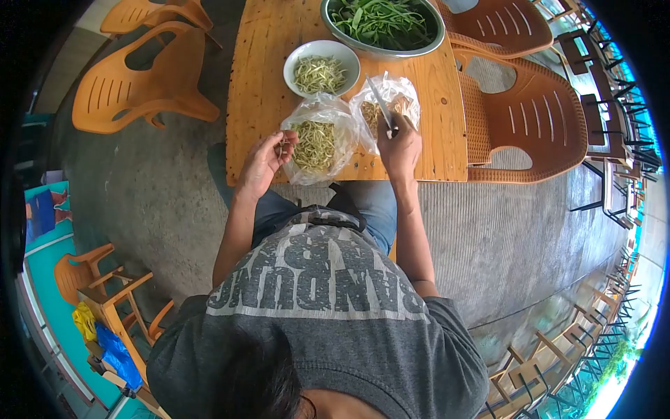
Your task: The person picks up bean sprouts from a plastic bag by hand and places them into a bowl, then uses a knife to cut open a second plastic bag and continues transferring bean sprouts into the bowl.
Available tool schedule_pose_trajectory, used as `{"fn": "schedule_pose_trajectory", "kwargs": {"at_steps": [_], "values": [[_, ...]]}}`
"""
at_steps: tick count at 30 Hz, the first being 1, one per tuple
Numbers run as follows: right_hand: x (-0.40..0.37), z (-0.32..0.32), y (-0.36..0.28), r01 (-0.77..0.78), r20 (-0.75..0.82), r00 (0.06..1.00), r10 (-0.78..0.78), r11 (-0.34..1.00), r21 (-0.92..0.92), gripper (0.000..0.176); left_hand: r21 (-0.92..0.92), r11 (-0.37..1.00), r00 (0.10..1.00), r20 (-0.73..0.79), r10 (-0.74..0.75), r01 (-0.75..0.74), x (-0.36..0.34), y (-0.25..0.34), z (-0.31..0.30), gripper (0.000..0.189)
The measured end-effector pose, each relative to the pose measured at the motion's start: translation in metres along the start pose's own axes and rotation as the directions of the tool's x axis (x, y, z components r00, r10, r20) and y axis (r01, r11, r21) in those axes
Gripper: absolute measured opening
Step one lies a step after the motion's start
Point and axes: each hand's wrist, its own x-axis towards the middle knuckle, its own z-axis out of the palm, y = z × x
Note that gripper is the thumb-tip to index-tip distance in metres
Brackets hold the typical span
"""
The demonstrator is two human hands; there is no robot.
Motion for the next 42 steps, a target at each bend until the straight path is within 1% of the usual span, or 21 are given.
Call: {"fn": "schedule_pose_trajectory", "kwargs": {"at_steps": [1, 2, 3, 5, 7, 11, 15, 18, 21, 24, 27, 29, 32, 35, 36, 38, 41, 42], "values": [[-0.002, 0.005, -0.008, 0.05, -0.057, 0.997, -0.043, 0.991, 0.123, 0.015, 0.005, 1.0, 1.0, 0.012, 0.003, -0.003, 0.001, 0.0, 0.0, 0.028], [-0.007, 0.007, -0.018, 0.011, 0.012, 1.0, -0.013, 0.986, 0.163, 0.014, 0.01, 1.0, 1.0, 0.024, 0.004, -0.004, 0.001, 0.001, 0.0, 0.028], [-0.013, 0.015, -0.021, -0.009, 0.078, 0.997, -0.004, 0.986, 0.167, 0.014, 0.03, 1.0, 0.999, 0.046, 0.008, -0.009, 0.001, 0.001, -0.001, 0.028], [-0.018, 0.032, -0.024, 0.166, 0.178, 0.964, -0.196, 0.971, 0.173, 0.014, 0.067, 0.998, 0.996, 0.093, 0.013, -0.019, 0.001, 0.0, -0.002, 0.028], [-0.025, 0.047, -0.03, 0.118, 0.226, 0.959, -0.172, 0.965, 0.236, 0.014, 0.123, 0.992, 0.993, 0.119, -0.003, -0.012, 0.0, 0.004, 0.001, 0.028], [-0.025, 0.063, -0.03, 0.141, 0.267, 0.947, -0.176, 0.979, 0.148, 0.017, 0.171, 0.985, 0.991, 0.135, -0.017, -0.007, -0.002, 0.005, 0.002, 0.029], [-0.023, 0.058, -0.039, 0.169, 0.293, 0.934, -0.205, 0.975, 0.143, 0.016, 0.166, 0.986, 0.992, 0.126, -0.02, -0.001, -0.003, 0.002, 0.003, 0.029], [-0.022, 0.061, -0.033, 0.154, 0.3, 0.933, -0.2, 0.973, 0.17, 0.015, 0.136, 0.991, 0.994, 0.106, -0.009, -0.006, -0.003, -0.002, 0.002, 0.029], [-0.021, 0.054, -0.032, 0.107, 0.336, 0.926, -0.174, 0.972, 0.208, 0.016, 0.132, 0.991, 0.995, 0.099, 0.012, -0.025, 0.001, -0.007, 0.001, 0.027], [-0.022, 0.041, -0.041, -0.05, 0.367, 0.926, -0.084, 0.939, 0.341, 0.016, 0.167, 0.986, 0.997, 0.075, 0.004, -0.017, 0.004, -0.013, -0.002, 0.023], [-0.021, 0.031, -0.048, -0.218, 0.463, 0.886, 0.002, 0.884, 0.414, 0.018, 0.226, 0.974, 1.0, 0.01, 0.018, -0.02, 0.005, -0.015, 0.006, 0.019], [-0.025, 0.03, -0.05, -0.206, 0.477, 0.879, -0.007, 0.896, 0.393, 0.017, 0.286, 0.958, 0.998, -0.037, 0.048, -0.036, 0.005, -0.016, 0.013, 0.017], [-0.031, 0.026, -0.059, -0.143, 0.452, 0.891, -0.047, 0.915, 0.377, 0.018, 0.397, 0.897, 0.976, -0.018, 0.218, -0.193, 0.01, -0.029, 0.013, 0.017], [-0.037, 0.026, -0.063, -0.084, 0.428, 0.901, -0.072, 0.938, 0.336, 0.019, 0.475, 0.864, 0.979, -0.029, 0.203, -0.165, 0.009, -0.027, 0.016, 0.017], [-0.038, 0.026, -0.063, -0.068, 0.422, 0.903, -0.077, 0.946, 0.317, 0.019, 0.437, 0.883, 0.977, -0.037, 0.21, -0.173, 0.01, -0.027, 0.016, 0.017], [-0.039, 0.024, -0.064, -0.099, 0.428, 0.901, -0.077, 0.922, 0.375, 0.02, 0.356, 0.915, 0.973, -0.054, 0.224, -0.191, 0.01, -0.028, 0.016, 0.019], [-0.04, 0.021, -0.062, -0.125, 0.409, 0.909, -0.084, 0.88, 0.458, 0.024, 0.299, 0.95, 0.984, -0.121, 0.128, -0.086, 0.008, -0.022, 0.018, 0.018], [-0.039, 0.02, -0.06, -0.129, 0.396, 0.914, -0.086, 0.865, 0.485, 0.026, 0.28, 0.955, 0.985, -0.115, 0.129, -0.092, 0.008, -0.022, 0.018, 0.018]]}}
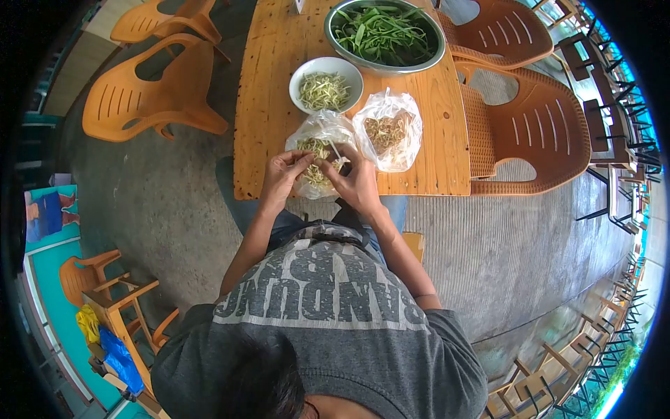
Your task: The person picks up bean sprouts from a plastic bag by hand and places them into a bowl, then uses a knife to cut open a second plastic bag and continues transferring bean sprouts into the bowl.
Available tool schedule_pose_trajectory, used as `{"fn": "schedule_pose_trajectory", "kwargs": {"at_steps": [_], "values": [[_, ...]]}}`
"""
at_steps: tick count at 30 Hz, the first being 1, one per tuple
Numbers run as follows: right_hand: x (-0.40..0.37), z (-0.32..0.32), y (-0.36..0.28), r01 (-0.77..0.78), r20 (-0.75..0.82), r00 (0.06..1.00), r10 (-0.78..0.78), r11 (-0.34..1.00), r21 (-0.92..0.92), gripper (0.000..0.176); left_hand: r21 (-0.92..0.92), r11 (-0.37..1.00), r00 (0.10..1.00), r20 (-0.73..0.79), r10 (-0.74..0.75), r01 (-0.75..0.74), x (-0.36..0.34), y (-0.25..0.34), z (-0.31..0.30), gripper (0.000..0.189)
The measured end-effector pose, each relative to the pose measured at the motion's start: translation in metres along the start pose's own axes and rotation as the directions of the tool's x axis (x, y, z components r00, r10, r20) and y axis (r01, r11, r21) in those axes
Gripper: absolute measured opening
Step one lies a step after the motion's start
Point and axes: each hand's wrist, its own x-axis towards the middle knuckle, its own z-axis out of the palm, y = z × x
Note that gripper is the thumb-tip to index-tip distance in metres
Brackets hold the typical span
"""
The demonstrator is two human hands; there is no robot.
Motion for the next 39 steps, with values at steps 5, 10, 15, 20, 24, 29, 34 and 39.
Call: {"fn": "schedule_pose_trajectory", "kwargs": {"at_steps": [5, 10, 15, 20, 24, 29, 34, 39], "values": [[-0.004, -0.019, -0.008, -0.214, 0.189, 0.968, 0.168, 0.942, 0.258, 0.04, -0.041, 0.999, 0.999, 0.008, -0.031, 0.032, 0.0, 0.003, 0.002, 0.018], [-0.015, -0.016, -0.009, -0.288, 0.306, 0.932, 0.194, 0.909, 0.302, 0.042, -0.014, 1.0, 1.0, -0.013, 0.028, -0.028, 0.002, 0.001, 0.005, 0.017], [-0.018, -0.011, 0.002, -0.262, 0.274, 0.944, 0.183, 0.922, 0.286, 0.041, 0.006, 0.999, 0.998, -0.016, 0.053, -0.052, 0.002, -0.002, 0.006, 0.015], [-0.018, -0.012, -0.001, -0.255, 0.283, 0.942, 0.18, 0.932, 0.258, 0.037, 0.084, 0.992, 0.995, -0.012, 0.099, -0.098, 0.003, -0.01, 0.004, 0.013], [-0.018, -0.01, 0.002, -0.265, 0.27, 0.944, 0.189, 0.922, 0.281, 0.035, 0.166, 0.971, 0.985, -0.012, 0.175, -0.17, 0.006, -0.016, 0.002, 0.012], [-0.021, -0.004, 0.011, -0.202, 0.195, 0.968, 0.159, 0.953, 0.224, 0.033, 0.322, 0.933, 0.986, 0.006, 0.166, -0.159, 0.001, -0.005, 0.007, 0.011], [-0.021, -0.003, 0.017, -0.19, 0.16, 0.974, 0.162, 0.965, 0.182, 0.031, 0.437, 0.865, 0.962, 0.003, 0.273, -0.247, -0.001, -0.007, 0.013, 0.012], [-0.016, -0.01, 0.015, -0.194, 0.104, 0.979, 0.173, 0.948, 0.252, 0.029, 0.34, 0.92, 0.98, 0.029, 0.195, -0.193, -0.002, -0.008, 0.017, 0.01]]}}
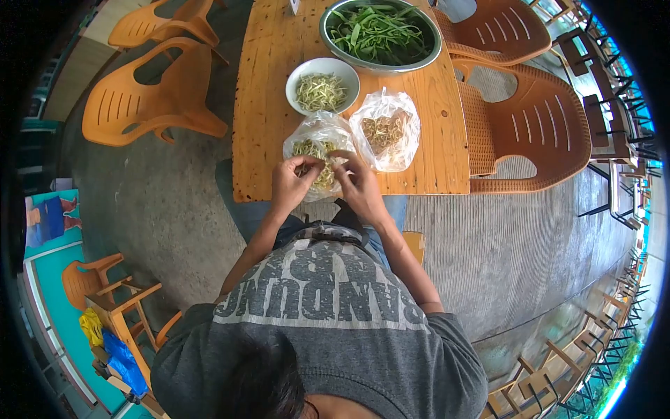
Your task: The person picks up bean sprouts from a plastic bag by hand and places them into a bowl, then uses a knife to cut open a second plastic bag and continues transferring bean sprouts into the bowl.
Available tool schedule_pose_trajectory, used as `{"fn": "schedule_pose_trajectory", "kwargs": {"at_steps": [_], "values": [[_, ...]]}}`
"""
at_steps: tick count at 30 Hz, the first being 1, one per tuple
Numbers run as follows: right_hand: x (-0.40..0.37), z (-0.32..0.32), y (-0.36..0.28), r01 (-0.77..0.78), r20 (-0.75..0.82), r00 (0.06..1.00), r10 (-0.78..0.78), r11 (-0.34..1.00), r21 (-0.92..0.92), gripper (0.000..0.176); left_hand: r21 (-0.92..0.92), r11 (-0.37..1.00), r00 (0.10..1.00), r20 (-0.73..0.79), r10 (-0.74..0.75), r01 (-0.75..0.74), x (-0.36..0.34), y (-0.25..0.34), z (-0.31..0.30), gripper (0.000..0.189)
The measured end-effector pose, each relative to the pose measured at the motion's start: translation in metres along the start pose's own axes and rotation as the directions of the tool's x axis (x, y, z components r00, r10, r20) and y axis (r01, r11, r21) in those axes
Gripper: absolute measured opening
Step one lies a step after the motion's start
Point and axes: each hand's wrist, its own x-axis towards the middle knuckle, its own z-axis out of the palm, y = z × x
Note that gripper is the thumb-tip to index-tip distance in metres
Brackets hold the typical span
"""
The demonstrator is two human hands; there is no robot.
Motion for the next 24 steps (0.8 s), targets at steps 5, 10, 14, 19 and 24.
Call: {"fn": "schedule_pose_trajectory", "kwargs": {"at_steps": [5, 10, 14, 19, 24], "values": [[0.008, -0.048, -0.008, -0.136, -0.233, 0.963, 0.137, 0.99, 0.021, 0.036, -0.584, 0.786, 0.979, 0.112, -0.169, 0.203, 0.004, 0.003, -0.021, 0.008], [0.019, -0.082, -0.002, -0.091, -0.318, 0.944, -0.086, 0.859, -0.503, 0.041, -0.735, 0.628, 0.967, 0.179, -0.184, 0.255, 0.007, 0.001, -0.043, 0.005], [0.022, -0.089, 0.008, -0.078, -0.297, 0.951, -0.08, 0.871, -0.485, 0.04, -0.756, 0.579, 0.952, 0.211, -0.223, 0.304, 0.003, 0.004, -0.047, 0.013], [0.025, -0.092, 0.023, -0.13, -0.313, 0.947, -0.072, 0.805, -0.579, 0.038, -0.681, 0.658, 0.946, 0.257, -0.196, 0.321, 0.001, 0.0, -0.046, 0.022], [0.012, -0.079, -0.005, -0.232, -0.342, 0.939, 0.041, 0.809, -0.54, 0.038, -0.586, 0.745, 0.941, 0.287, -0.178, 0.319, 0.006, -0.003, -0.047, 0.028]]}}
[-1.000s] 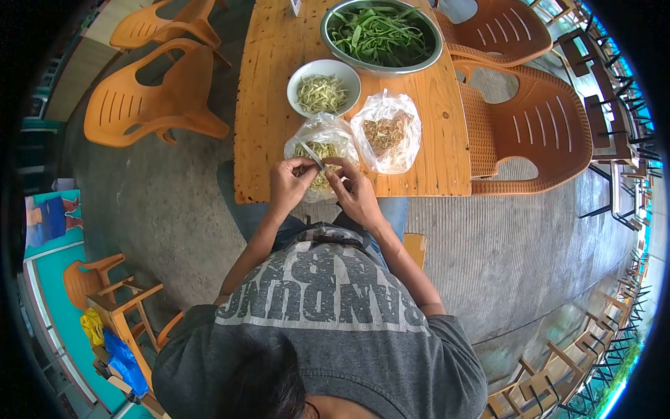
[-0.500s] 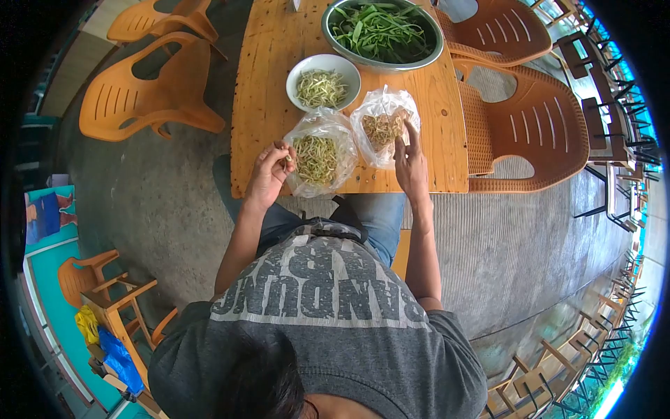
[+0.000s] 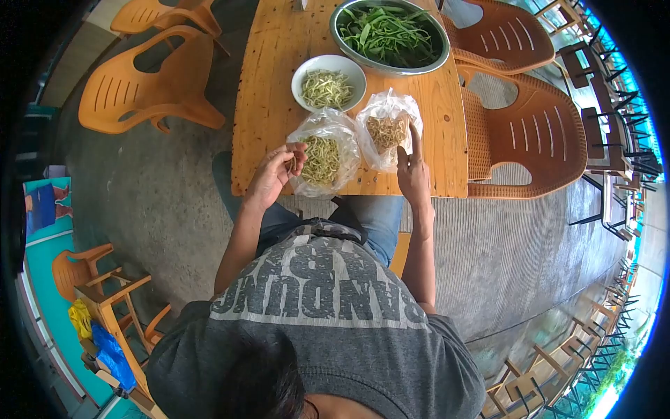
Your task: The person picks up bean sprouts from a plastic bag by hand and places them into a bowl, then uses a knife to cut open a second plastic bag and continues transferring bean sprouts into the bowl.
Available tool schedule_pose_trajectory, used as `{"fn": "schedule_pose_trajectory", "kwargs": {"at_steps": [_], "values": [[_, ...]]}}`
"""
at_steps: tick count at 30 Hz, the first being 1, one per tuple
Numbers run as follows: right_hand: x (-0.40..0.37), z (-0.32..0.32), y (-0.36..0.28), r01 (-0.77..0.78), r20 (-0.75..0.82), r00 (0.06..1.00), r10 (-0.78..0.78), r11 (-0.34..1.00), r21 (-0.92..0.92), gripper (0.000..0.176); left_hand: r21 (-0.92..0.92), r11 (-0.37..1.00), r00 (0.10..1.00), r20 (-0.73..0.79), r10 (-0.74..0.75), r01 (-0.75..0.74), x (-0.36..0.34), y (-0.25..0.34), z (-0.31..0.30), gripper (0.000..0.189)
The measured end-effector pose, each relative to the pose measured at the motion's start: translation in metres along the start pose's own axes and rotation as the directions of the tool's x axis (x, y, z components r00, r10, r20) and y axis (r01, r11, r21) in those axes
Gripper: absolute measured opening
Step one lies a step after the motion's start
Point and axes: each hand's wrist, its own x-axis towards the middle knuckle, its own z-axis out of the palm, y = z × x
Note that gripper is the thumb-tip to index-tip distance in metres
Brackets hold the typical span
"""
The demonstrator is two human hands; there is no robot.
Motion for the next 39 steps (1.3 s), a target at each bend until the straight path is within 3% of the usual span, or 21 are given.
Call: {"fn": "schedule_pose_trajectory", "kwargs": {"at_steps": [4, 9, 10, 13, 14, 16, 18, 19, 23, 30, 32, 36, 39], "values": [[0.003, 0.003, 0.012, 0.16, -0.026, 0.987, -0.159, 0.987, 0.014, 0.037, 0.21, 0.978, 1.0, -0.005, 0.004, -0.002, 0.012, 0.002, 0.004, 0.035], [0.0, 0.002, 0.009, 0.065, -0.079, 0.995, -0.066, 0.998, -0.023, 0.033, 0.362, 0.932, 1.0, 0.03, -0.007, -0.004, 0.023, 0.009, 0.008, 0.039], [-0.002, 0.003, 0.002, 0.053, -0.101, 0.993, -0.056, 0.998, -0.035, 0.032, 0.363, 0.932, 0.999, 0.052, -0.01, -0.01, 0.026, 0.011, 0.008, 0.039], [-0.007, 0.022, -0.017, 0.248, -0.12, 0.965, -0.231, 0.957, 0.15, 0.023, 0.376, 0.926, 0.995, 0.096, -0.012, -0.025, 0.031, 0.016, 0.007, 0.038], [-0.01, 0.029, -0.029, 0.241, -0.073, 0.97, -0.231, 0.956, 0.17, 0.017, 0.382, 0.924, 0.995, 0.098, -0.007, -0.031, 0.032, 0.018, 0.007, 0.038], [-0.011, 0.044, -0.051, 0.223, 0.058, 0.972, -0.229, 0.969, 0.104, 0.017, 0.375, 0.926, 0.996, 0.087, 0.008, -0.041, 0.032, 0.019, 0.009, 0.037], [-0.003, 0.072, -0.049, 0.301, 0.083, 0.947, -0.31, 0.947, 0.108, 0.019, 0.35, 0.936, 0.998, 0.052, 0.03, -0.047, 0.027, 0.019, 0.011, 0.035], [0.002, 0.081, -0.049, 0.364, 0.048, 0.93, -0.364, 0.931, 0.013, 0.022, 0.351, 0.935, 0.999, 0.036, 0.038, -0.048, 0.024, 0.018, 0.011, 0.034], [0.017, 0.099, -0.048, 0.433, -0.002, 0.9, -0.435, 0.897, -0.086, 0.022, 0.34, 0.939, 0.998, -0.011, 0.056, -0.049, 0.012, 0.011, 0.004, 0.03], [0.007, 0.085, -0.052, 0.319, 0.099, 0.94, -0.325, 0.945, 0.071, 0.017, 0.331, 0.943, 0.991, -0.118, 0.069, -0.026, 0.006, -0.009, 0.003, 0.022], [-0.001, 0.079, -0.055, 0.264, 0.101, 0.954, -0.281, 0.953, 0.15, 0.016, 0.381, 0.918, 0.977, -0.133, 0.168, -0.107, 0.011, -0.016, 0.007, 0.02], [-0.017, 0.071, -0.068, 0.265, 0.115, 0.949, -0.293, 0.942, 0.207, 0.014, 0.519, 0.846, 0.974, -0.099, 0.206, -0.126, 0.015, -0.015, 0.013, 0.019], [-0.021, 0.07, -0.069, 0.271, 0.122, 0.944, -0.305, 0.933, 0.239, 0.013, 0.519, 0.844, 0.966, -0.118, 0.229, -0.136, 0.016, -0.016, 0.015, 0.019]]}}
